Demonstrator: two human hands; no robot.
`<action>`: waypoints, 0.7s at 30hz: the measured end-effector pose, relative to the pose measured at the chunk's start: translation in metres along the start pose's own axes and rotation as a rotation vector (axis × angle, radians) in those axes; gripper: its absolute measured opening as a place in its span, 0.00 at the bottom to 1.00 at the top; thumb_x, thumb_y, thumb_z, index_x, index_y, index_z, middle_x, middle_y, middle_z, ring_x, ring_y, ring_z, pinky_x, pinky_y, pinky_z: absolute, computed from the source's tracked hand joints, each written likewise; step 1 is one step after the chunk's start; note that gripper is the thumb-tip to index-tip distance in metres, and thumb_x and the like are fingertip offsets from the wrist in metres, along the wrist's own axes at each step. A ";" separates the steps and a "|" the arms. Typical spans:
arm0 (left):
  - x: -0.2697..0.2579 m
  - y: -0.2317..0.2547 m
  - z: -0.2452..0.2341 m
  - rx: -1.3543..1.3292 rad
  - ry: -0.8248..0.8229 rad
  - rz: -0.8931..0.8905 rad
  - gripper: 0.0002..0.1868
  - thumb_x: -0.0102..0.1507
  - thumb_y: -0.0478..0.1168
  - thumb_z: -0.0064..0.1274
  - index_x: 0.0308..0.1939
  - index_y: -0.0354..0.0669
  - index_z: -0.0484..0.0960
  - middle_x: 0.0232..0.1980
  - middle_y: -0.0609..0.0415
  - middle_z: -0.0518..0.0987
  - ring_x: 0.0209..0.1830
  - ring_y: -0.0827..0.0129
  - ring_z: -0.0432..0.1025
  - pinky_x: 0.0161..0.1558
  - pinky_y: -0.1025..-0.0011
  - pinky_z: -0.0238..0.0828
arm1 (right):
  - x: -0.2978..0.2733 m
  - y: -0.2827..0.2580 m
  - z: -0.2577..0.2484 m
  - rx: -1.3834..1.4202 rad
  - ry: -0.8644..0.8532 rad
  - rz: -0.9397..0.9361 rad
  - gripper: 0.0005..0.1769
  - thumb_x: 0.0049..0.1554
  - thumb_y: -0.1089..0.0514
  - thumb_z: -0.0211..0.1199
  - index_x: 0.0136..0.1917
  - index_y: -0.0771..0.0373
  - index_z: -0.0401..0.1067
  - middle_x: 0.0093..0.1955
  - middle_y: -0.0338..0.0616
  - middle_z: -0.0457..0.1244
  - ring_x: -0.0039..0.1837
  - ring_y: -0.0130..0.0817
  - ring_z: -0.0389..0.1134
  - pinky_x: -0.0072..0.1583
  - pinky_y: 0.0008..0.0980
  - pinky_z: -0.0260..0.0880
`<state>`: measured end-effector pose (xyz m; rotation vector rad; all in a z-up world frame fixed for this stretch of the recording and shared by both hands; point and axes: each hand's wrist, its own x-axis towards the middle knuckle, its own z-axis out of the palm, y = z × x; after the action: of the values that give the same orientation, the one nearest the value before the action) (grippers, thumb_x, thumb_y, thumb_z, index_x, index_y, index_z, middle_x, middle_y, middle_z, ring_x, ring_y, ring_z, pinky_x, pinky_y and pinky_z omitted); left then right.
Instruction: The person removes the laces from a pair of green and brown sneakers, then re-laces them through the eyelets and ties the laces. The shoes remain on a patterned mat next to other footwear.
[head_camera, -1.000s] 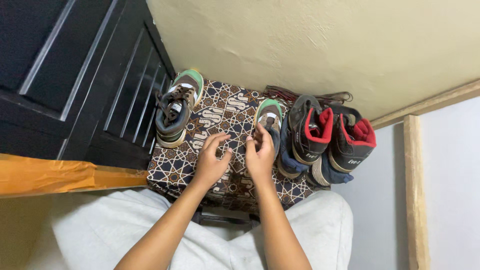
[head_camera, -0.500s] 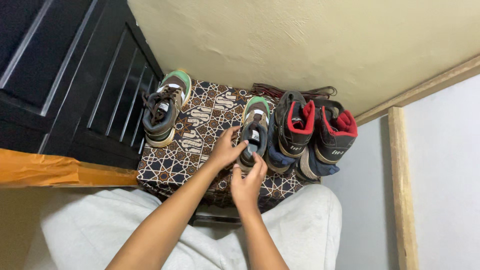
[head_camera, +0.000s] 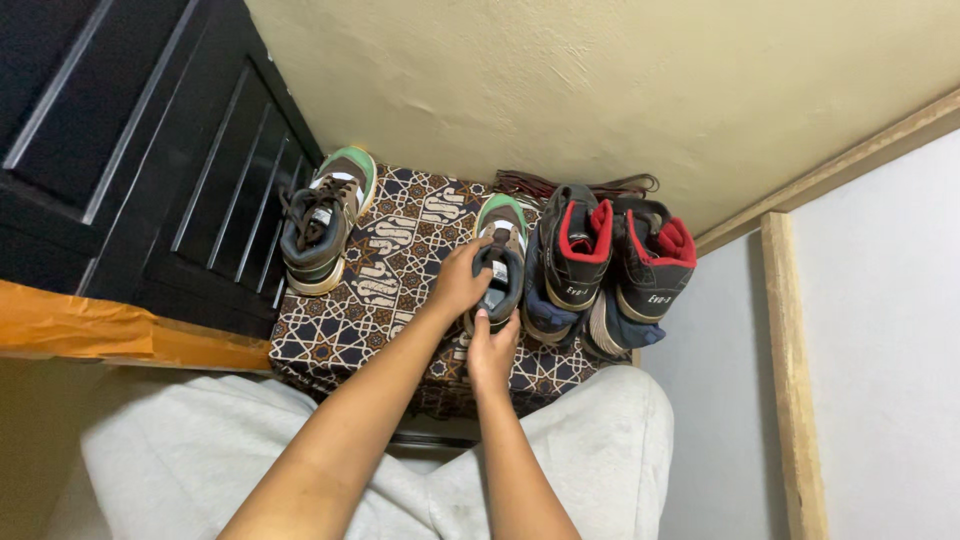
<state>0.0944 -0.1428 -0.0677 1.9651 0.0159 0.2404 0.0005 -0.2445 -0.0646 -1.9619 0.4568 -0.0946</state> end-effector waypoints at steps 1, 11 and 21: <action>-0.002 0.001 -0.001 -0.008 0.014 -0.001 0.28 0.56 0.34 0.58 0.62 0.47 0.77 0.54 0.39 0.79 0.56 0.45 0.75 0.60 0.59 0.71 | 0.000 -0.003 -0.001 -0.001 -0.010 0.020 0.44 0.57 0.45 0.61 0.76 0.75 0.52 0.73 0.69 0.56 0.75 0.56 0.59 0.73 0.41 0.54; -0.036 0.019 -0.041 0.045 0.108 -0.013 0.19 0.57 0.34 0.59 0.52 0.45 0.75 0.53 0.39 0.68 0.57 0.42 0.67 0.59 0.57 0.67 | 0.001 -0.011 -0.004 -0.040 -0.085 0.010 0.39 0.58 0.42 0.59 0.74 0.68 0.58 0.67 0.63 0.63 0.69 0.53 0.65 0.69 0.41 0.60; -0.100 0.037 -0.061 0.031 0.224 -0.244 0.29 0.53 0.38 0.65 0.54 0.46 0.67 0.56 0.36 0.63 0.56 0.40 0.65 0.58 0.55 0.67 | 0.009 -0.016 -0.001 -0.075 -0.105 -0.148 0.28 0.53 0.54 0.63 0.66 0.63 0.68 0.57 0.58 0.69 0.57 0.49 0.72 0.60 0.40 0.70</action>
<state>-0.0179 -0.1147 -0.0271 1.9362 0.4049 0.2995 0.0129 -0.2425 -0.0513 -2.0618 0.2497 -0.0692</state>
